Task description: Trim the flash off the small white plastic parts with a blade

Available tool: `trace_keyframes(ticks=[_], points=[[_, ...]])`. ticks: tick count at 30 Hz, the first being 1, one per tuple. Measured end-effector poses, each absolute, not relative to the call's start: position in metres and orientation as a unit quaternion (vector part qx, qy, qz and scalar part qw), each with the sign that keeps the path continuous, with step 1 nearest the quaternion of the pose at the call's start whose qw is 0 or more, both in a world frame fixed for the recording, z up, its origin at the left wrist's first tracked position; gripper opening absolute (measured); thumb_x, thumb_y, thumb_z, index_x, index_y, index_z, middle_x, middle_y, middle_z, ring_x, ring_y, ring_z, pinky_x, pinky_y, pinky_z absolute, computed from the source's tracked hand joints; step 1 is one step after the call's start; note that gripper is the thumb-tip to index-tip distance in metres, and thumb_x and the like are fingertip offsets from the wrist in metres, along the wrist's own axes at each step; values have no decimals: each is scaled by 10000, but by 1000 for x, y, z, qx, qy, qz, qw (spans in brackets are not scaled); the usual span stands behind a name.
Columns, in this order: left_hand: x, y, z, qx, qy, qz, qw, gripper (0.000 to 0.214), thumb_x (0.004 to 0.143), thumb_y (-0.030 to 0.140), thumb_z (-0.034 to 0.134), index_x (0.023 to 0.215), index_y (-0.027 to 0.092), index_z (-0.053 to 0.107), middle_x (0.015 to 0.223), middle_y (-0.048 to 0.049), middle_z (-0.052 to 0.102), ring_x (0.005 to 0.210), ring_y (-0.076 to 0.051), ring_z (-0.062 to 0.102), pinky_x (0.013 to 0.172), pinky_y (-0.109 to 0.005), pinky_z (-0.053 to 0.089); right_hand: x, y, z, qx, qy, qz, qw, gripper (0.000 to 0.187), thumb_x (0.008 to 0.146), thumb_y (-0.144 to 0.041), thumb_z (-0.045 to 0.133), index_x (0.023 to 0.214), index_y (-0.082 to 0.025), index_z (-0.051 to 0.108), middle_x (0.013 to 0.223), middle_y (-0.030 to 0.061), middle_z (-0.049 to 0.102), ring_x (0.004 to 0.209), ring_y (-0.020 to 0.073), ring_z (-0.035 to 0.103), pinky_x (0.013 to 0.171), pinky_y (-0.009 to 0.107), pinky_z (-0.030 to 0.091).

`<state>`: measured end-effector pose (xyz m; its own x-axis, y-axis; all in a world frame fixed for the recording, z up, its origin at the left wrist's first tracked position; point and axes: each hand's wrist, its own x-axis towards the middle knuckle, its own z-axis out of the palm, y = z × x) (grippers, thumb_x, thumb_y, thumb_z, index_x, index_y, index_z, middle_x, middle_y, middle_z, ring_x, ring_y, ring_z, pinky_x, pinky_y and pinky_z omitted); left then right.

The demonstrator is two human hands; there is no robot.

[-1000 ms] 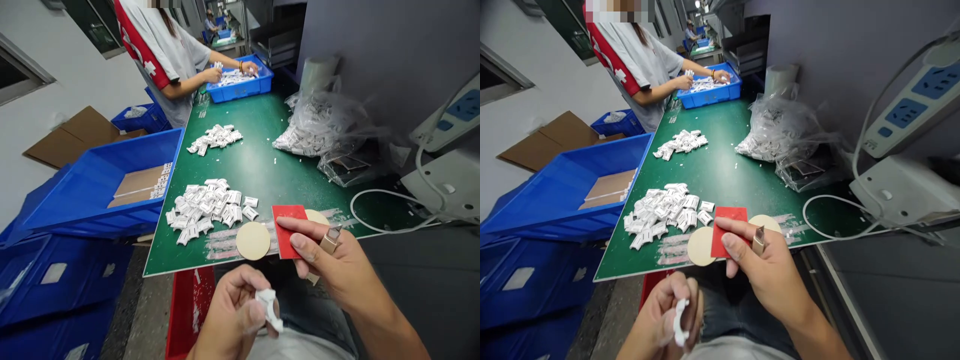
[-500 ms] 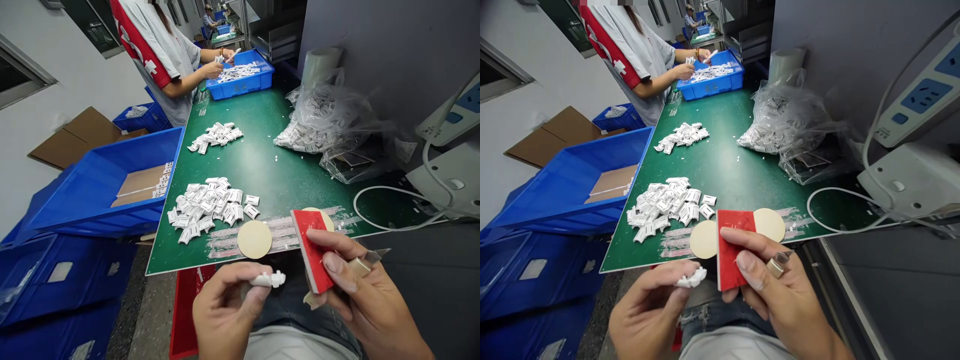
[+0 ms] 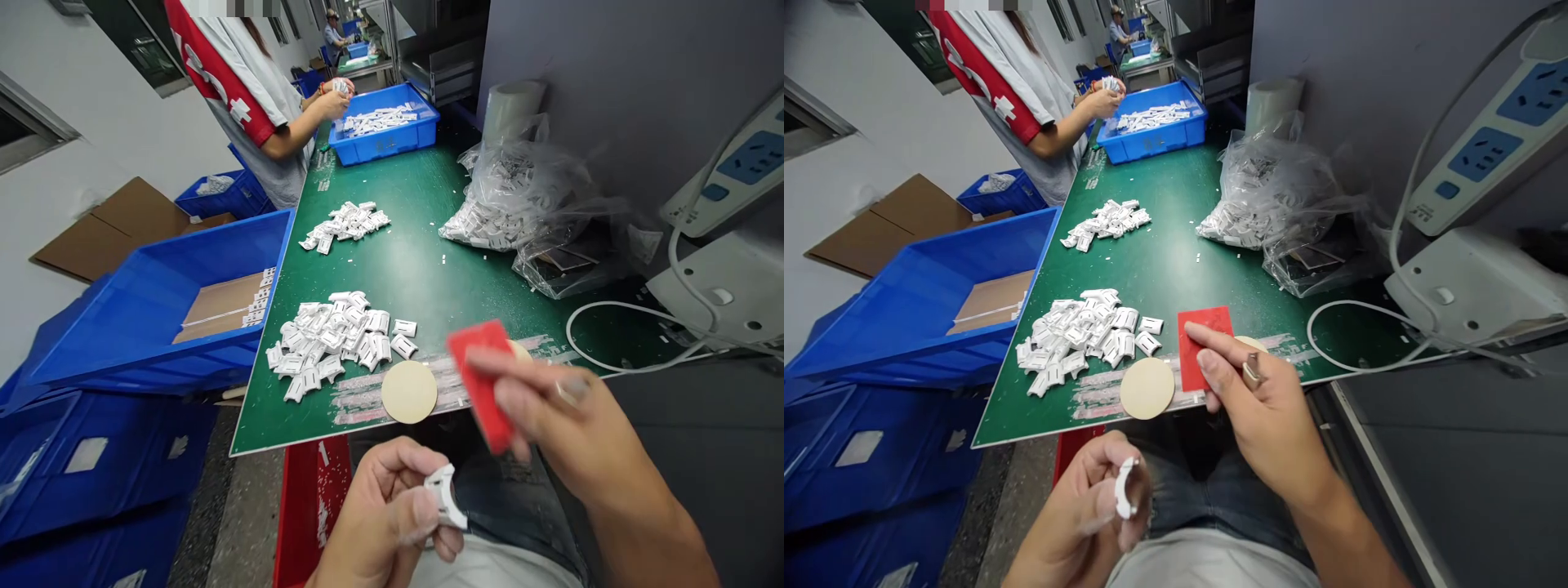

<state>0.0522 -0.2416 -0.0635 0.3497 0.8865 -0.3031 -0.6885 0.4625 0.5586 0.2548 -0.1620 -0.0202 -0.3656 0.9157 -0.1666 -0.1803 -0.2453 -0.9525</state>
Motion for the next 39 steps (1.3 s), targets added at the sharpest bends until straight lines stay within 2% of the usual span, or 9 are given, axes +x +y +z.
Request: trace_keyframes(ticks=[3, 7, 14, 16, 19, 22, 27, 33, 39], points=[[50, -240, -59, 181, 308, 487, 797, 314, 820, 362, 984, 1017, 182, 818, 755, -37, 812, 606, -106, 728, 617, -184, 555, 254, -158, -19, -340, -523, 690, 367, 302, 884, -523, 877, 1039, -273, 943, 725, 45, 803, 582, 200, 690, 534, 304, 558], [51, -237, -48, 178, 323, 493, 788, 289, 809, 322, 997, 974, 165, 819, 751, -35, 813, 591, -99, 727, 597, -173, 536, 250, -164, -20, -541, -472, 524, 457, 261, 957, -445, 818, 1124, -277, 926, 616, 0, 728, 630, 179, 672, 637, 288, 550], [57, -238, -41, 197, 415, 513, 725, 362, 741, 396, 1036, 963, 188, 839, 773, -32, 827, 589, -111, 736, 592, -185, 567, 245, -186, -12, -538, -426, 565, 458, 326, 952, -571, 813, 1160, -343, 917, 596, -7, 711, 592, 159, 634, 631, 274, 534], [54, -239, -49, 336, 482, 558, 587, 253, 825, 327, 979, 1018, 219, 856, 872, -50, 859, 680, -153, 785, 646, -223, 620, 246, -191, -10, -537, -379, 583, 478, 322, 907, -614, 850, 1097, -366, 928, 624, -2, 735, 607, 157, 637, 645, 271, 538], [47, -239, -61, 598, 482, 605, 210, 262, 854, 75, 881, 1055, 241, 866, 1024, -44, 885, 896, -231, 845, 852, -340, 696, 253, -195, -16, -465, -370, 648, 476, 400, 869, -634, 873, 1144, -346, 916, 721, 32, 791, 602, 173, 656, 617, 290, 559], [44, -241, -65, 667, 447, 596, 8, 276, 888, 86, 852, 1112, 246, 852, 1095, -20, 881, 1029, -245, 843, 949, -372, 698, 256, -191, -28, -381, -443, 701, 410, 484, 812, -609, 923, 1164, -277, 911, 758, 63, 799, 599, 208, 670, 571, 323, 569], [45, -238, -57, 678, 455, 578, 6, 343, 859, 44, 866, 1150, 222, 836, 1074, -22, 874, 1002, -237, 842, 896, -332, 694, 248, -183, -34, -564, -364, 554, 493, 397, 932, -590, 830, 1207, -310, 888, 688, 2, 701, 590, 146, 569, 547, 240, 489], [56, -230, -54, 619, 472, 616, 121, 587, 812, -135, 777, 1278, 222, 767, 1036, -16, 840, 902, -171, 773, 835, -304, 651, 262, -207, -42, -479, -456, 640, 392, 655, 1046, -664, 573, 1560, -272, 682, 1037, 112, 816, 844, 263, 755, 779, 375, 651], [58, -233, -58, 614, 480, 619, 96, 510, 779, -139, 815, 1153, 206, 792, 1048, -17, 837, 932, -203, 799, 875, -359, 652, 258, -218, -43, -493, -556, 576, 340, 352, 1136, -453, 544, 1394, -359, 763, 1260, 66, 829, 1170, 237, 792, 1019, 320, 638]])
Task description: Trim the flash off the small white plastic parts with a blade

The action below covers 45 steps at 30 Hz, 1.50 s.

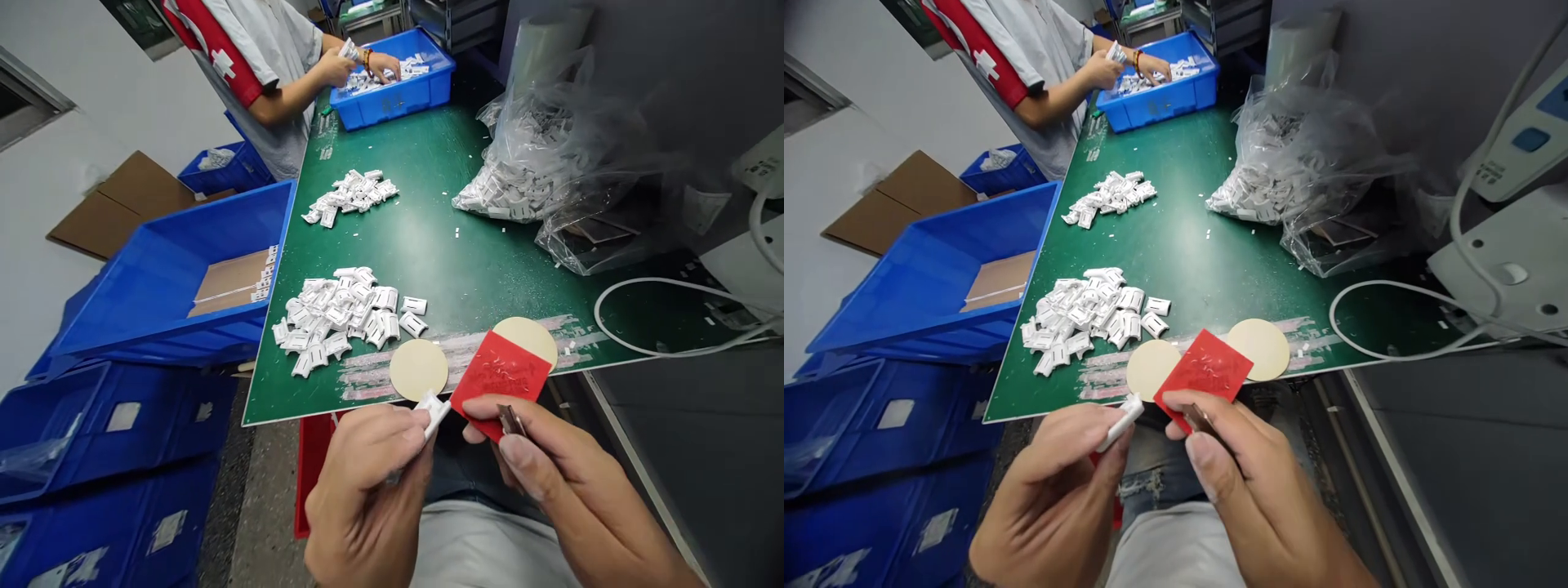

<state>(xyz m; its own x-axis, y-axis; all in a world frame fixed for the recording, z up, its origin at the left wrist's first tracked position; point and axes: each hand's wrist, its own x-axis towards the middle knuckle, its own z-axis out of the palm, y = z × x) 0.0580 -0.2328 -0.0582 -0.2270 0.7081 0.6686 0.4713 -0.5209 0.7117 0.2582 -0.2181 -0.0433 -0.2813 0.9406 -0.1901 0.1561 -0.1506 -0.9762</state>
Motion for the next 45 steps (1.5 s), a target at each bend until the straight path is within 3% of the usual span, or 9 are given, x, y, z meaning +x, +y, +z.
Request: trace_keyframes(ticks=[3, 5, 9, 13, 22, 40, 45], points=[[58, -232, -59, 616, 486, 616, 67, 444, 784, -115, 833, 1097, 198, 801, 1068, -12, 851, 955, -211, 815, 910, -389, 666, 251, -215, -36, -468, -658, 468, 359, 252, 1119, -269, 577, 1252, -322, 785, 1182, 35, 850, 1071, 177, 820, 970, 228, 636], [59, -232, -59, 614, 483, 622, 52, 441, 799, -95, 833, 1117, 209, 812, 1110, -6, 859, 1010, -222, 824, 956, -398, 675, 248, -214, -33, -449, -719, 393, 356, 323, 1108, -184, 566, 1357, -293, 741, 1340, 55, 823, 1196, 164, 801, 1038, 196, 603], [59, -235, -59, 622, 486, 614, 17, 452, 848, -1, 854, 1206, 273, 818, 1160, 14, 866, 1103, -244, 824, 996, -407, 684, 246, -218, -33, -441, -786, 288, 323, 454, 1143, -266, 521, 1584, -187, 594, 1606, 148, 668, 1475, 227, 652, 1192, 268, 535], [51, -245, -59, 662, 507, 552, 3, 428, 885, 69, 851, 1247, 292, 805, 1149, -26, 875, 1072, -279, 837, 908, -435, 711, 245, -221, -37, -423, -817, 214, 330, 494, 1099, -158, 560, 1592, -144, 556, 1541, 193, 700, 1463, 272, 648, 1252, 359, 490], [49, -247, -59, 675, 507, 534, -40, 262, 961, 127, 807, 1197, 242, 820, 1141, -49, 874, 1083, -265, 842, 910, -392, 719, 244, -215, -38, -410, -833, 147, 342, 467, 1079, -112, 573, 1546, -125, 589, 1413, 202, 780, 1180, 311, 800, 962, 391, 662], [46, -244, -51, 698, 493, 516, -56, 164, 981, 100, 773, 1107, 201, 804, 1100, -36, 877, 1078, -239, 844, 917, -352, 724, 246, -212, -33, -418, -843, 118, 317, 437, 1121, -140, 549, 1556, -120, 587, 1373, 160, 802, 1111, 280, 807, 965, 370, 634], [48, -248, -53, 691, 499, 521, -50, 150, 986, 110, 772, 1082, 222, 799, 1056, -13, 880, 1045, -230, 849, 896, -362, 732, 243, -208, -31, -432, -834, 94, 331, 359, 1131, -158, 546, 1480, -127, 625, 1235, 158, 851, 943, 266, 841, 789, 359, 653]])
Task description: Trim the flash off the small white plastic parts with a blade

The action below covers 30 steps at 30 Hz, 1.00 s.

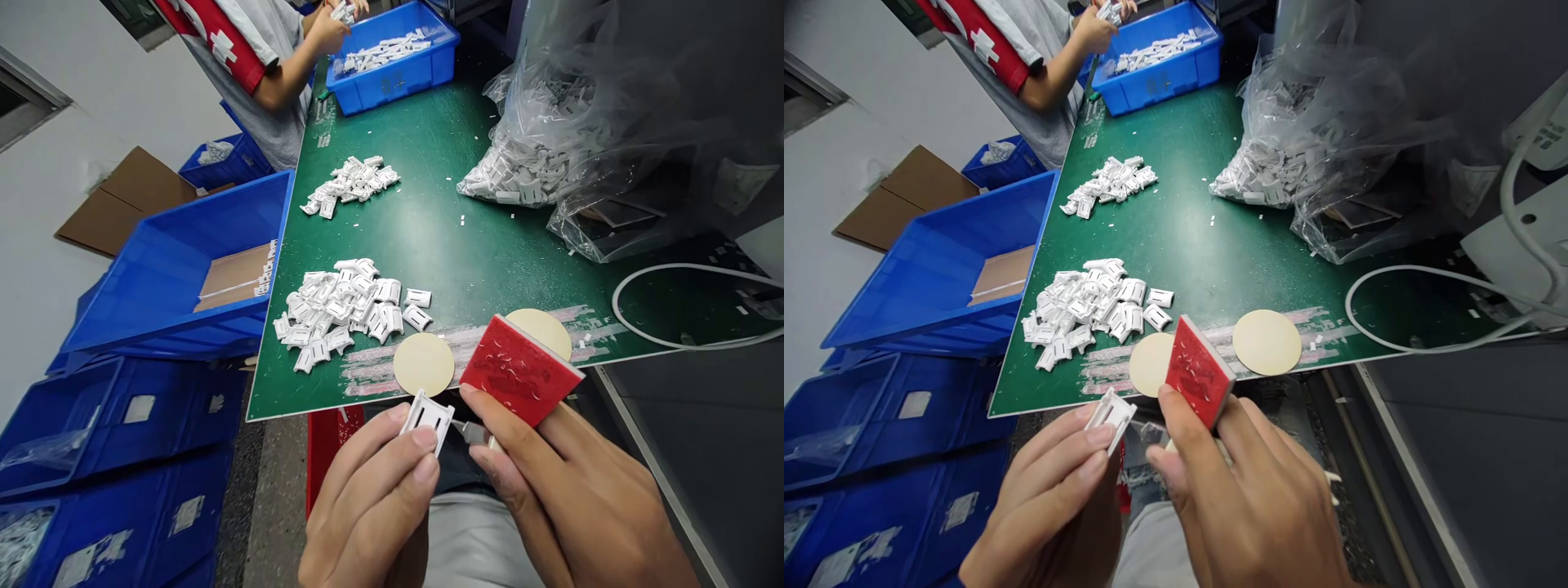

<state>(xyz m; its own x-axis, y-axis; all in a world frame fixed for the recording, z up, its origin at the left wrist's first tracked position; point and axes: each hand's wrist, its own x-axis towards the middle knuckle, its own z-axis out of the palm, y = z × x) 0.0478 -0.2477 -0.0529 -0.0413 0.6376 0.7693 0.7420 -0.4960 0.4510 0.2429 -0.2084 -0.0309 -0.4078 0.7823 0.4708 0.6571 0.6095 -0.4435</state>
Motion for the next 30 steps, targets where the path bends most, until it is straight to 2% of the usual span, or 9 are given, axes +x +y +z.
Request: trace_keyframes(ticks=[3, 7, 13, 17, 20, 23, 25, 27, 30], points=[[58, -253, -50, -653, -536, -534, 39, 95, 1007, 132, 761, 1002, 224, 785, 977, 6, 876, 1045, -212, 845, 881, -325, 724, 242, -202, -30, -476, -808, 63, 340, 294, 1131, -186, 541, 1358, -114, 714, 1129, 179, 863, 865, 316, 851, 661, 407, 658], [65, -253, -49, -605, -556, -570, 6, 146, 939, 102, 830, 1009, 222, 786, 1010, 18, 876, 977, -193, 853, 867, -311, 726, 243, -200, -32, -506, -792, 85, 331, 326, 1129, -203, 524, 1342, -121, 757, 1174, 181, 854, 974, 360, 858, 696, 460, 708], [54, -248, -52, -646, -518, -560, 7, 368, 737, -9, 910, 1033, 176, 794, 1062, 23, 881, 875, -163, 854, 831, -233, 722, 244, -206, -35, -511, -781, 99, 344, 343, 1135, -220, 500, 1337, -108, 753, 1092, 164, 867, 851, 302, 872, 677, 418, 723], [59, -250, -50, -631, -534, -563, -14, 427, 689, -79, 906, 1031, 144, 781, 1086, 0, 884, 929, -192, 857, 862, -255, 721, 246, -206, -35, -508, -780, 109, 350, 326, 1134, -216, 500, 1317, -116, 751, 1128, 164, 868, 874, 277, 873, 721, 378, 711], [66, -246, -48, -599, -544, -587, -19, 429, 742, -53, 894, 1095, 166, 787, 1040, -4, 883, 870, -183, 857, 837, -261, 725, 246, -203, -31, -505, -778, 119, 354, 323, 1137, -250, 493, 1280, -158, 768, 1112, 149, 867, 913, 269, 864, 763, 348, 696], [68, -236, -46, -536, -552, -628, -116, 383, 883, 8, 822, 1201, 219, 784, 979, 13, 852, 814, -131, 847, 804, -217, 713, 239, -196, -21, -504, -779, 131, 351, 323, 1123, -395, 548, 1237, -215, 790, 1025, 125, 852, 887, 274, 836, 755, 343, 678], [66, -228, -44, -521, -523, -638, -219, 242, 961, 85, 794, 1151, 236, 782, 944, 16, 833, 843, -138, 858, 791, -205, 709, 233, -190, -14, -498, -786, 135, 342, 370, 1098, -500, 581, 1217, -222, 794, 990, 125, 832, 871, 283, 809, 753, 355, 666], [62, -223, -44, -513, -495, -641, -284, 76, 987, 167, 804, 1017, 220, 759, 912, 9, 828, 927, -177, 867, 828, -250, 720, 229, -185, -8, -487, -794, 140, 336, 413, 1087, -560, 581, 1183, -217, 791, 954, 123, 811, 846, 278, 783, 743, 355, 651], [58, -221, -49, -540, -481, -650, -232, 147, 935, 106, 845, 929, 195, 728, 880, 8, 822, 984, -197, 855, 930, -336, 722, 231, -183, -5, -467, -809, 153, 323, 432, 1085, -595, 576, 1101, -211, 774, 878, 104, 783, 793, 259, 749, 704, 335, 619]])
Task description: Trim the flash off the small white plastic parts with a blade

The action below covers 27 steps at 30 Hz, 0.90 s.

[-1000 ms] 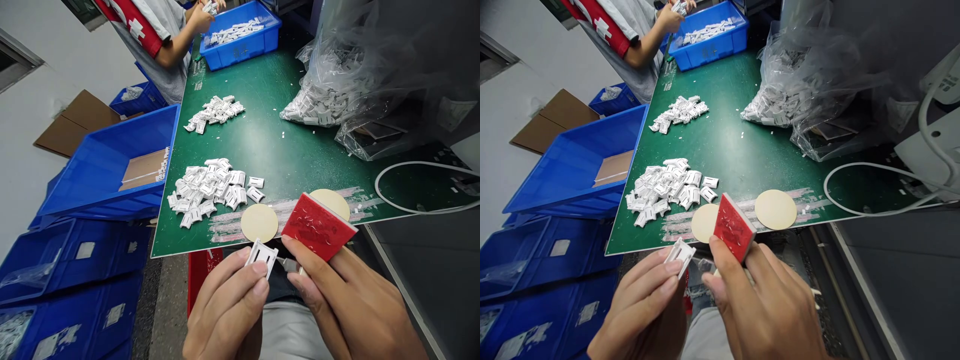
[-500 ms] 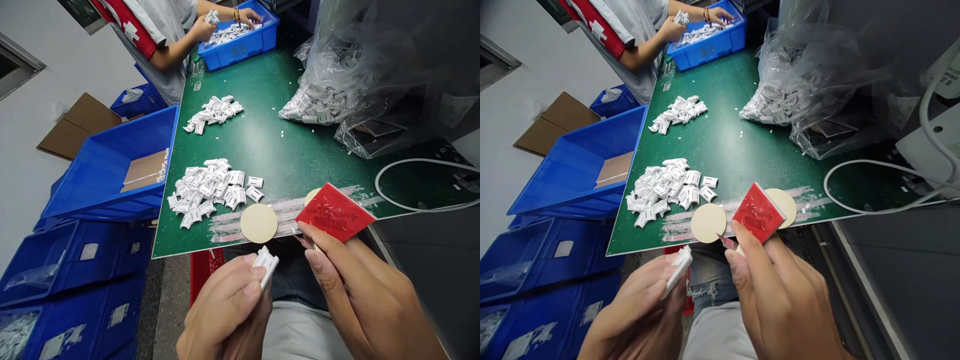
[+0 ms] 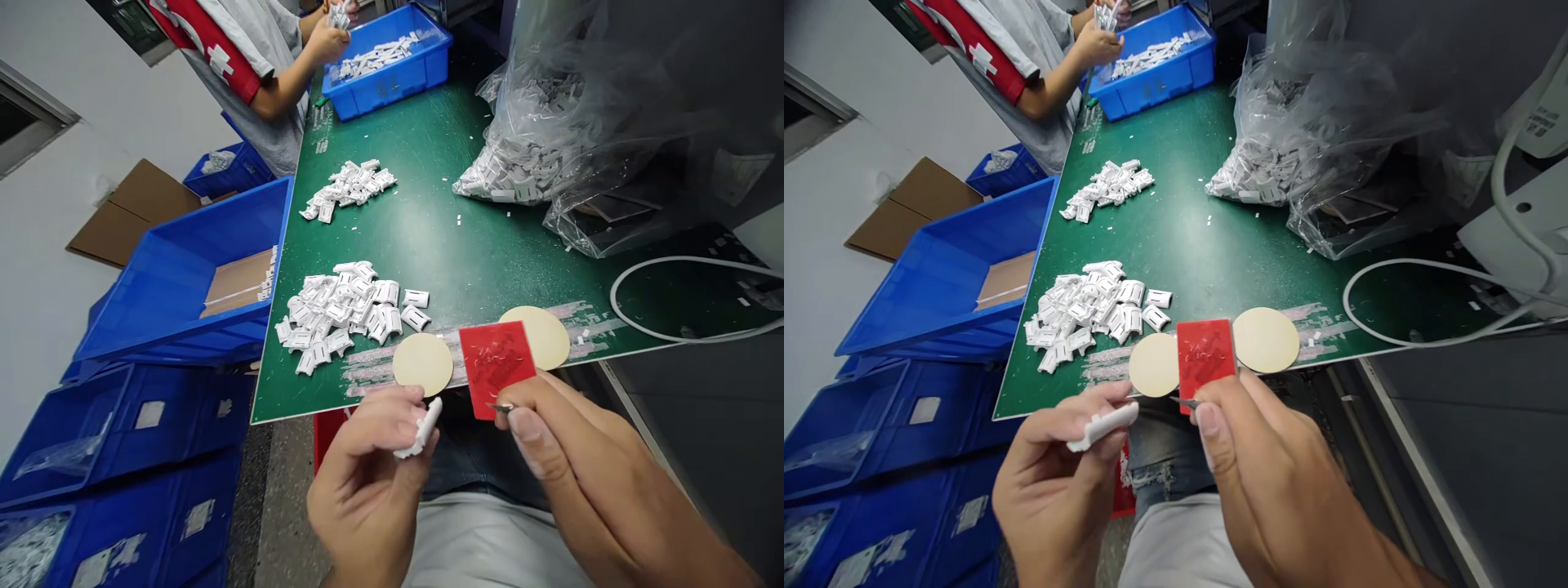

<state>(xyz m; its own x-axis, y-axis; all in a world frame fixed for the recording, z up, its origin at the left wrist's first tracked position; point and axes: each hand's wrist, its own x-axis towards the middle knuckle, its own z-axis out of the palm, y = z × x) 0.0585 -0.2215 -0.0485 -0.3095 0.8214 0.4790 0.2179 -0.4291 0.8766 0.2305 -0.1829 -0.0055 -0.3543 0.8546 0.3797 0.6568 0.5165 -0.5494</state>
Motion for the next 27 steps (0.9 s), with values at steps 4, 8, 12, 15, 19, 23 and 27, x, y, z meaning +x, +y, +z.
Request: trace_keyframes(ticks=[4, 8, 12, 15, 19, 23, 27], points=[[55, -227, -57, 614, 444, 639, 134, 282, 866, -61, 828, 1044, 145, 754, 1056, -24, 842, 1029, -211, 843, 1024, -429, 714, 244, -184, -8, -425, -831, 193, 302, 493, 1141, -590, 463, 944, -210, 709, 758, 60, 742, 674, 212, 716, 623, 295, 561], [50, -231, -60, 667, 418, 609, 101, 212, 925, 35, 821, 1111, 120, 767, 1173, -72, 855, 1119, -271, 839, 1068, -506, 701, 249, -182, -9, -386, -855, 186, 292, 603, 1177, -605, 306, 864, -219, 648, 703, 24, 729, 536, 166, 694, 498, 284, 485], [44, -234, -58, 695, 429, 574, 48, 101, 976, 127, 800, 1074, 123, 778, 1137, -75, 869, 1144, -299, 838, 1041, -494, 715, 242, -179, -8, -387, -876, 91, 275, 627, 1178, -613, 261, 873, -229, 651, 629, -2, 677, 475, 194, 686, 441, 337, 432], [41, -236, -58, 710, 434, 554, 37, 98, 968, 112, 806, 1060, 114, 773, 1141, -77, 869, 1172, -300, 830, 1062, -474, 705, 239, -178, -6, -382, -884, 38, 266, 627, 1183, -593, 254, 833, -229, 625, 615, 6, 652, 472, 200, 673, 439, 348, 412], [39, -237, -59, 714, 442, 542, 19, 119, 935, 85, 834, 1031, 128, 776, 1101, -62, 875, 1161, -294, 834, 1043, -459, 714, 239, -176, -5, -373, -891, 15, 258, 642, 1185, -582, 253, 797, -216, 610, 610, 25, 651, 484, 196, 670, 454, 340, 416], [38, -236, -59, 722, 434, 538, 17, 117, 943, 70, 818, 1040, 124, 782, 1103, -70, 873, 1187, -296, 824, 1058, -450, 706, 239, -175, -5, -372, -889, 6, 267, 631, 1189, -560, 251, 776, -226, 592, 593, 17, 615, 471, 194, 646, 456, 338, 403], [39, -237, -56, 720, 455, 524, 5, 42, 990, 147, 788, 1027, 164, 781, 1066, -46, 879, 1155, -300, 836, 1017, -482, 726, 238, -174, -6, -376, -888, 4, 265, 634, 1188, -559, 247, 766, -229, 586, 589, 16, 605, 467, 195, 631, 453, 338, 384]])
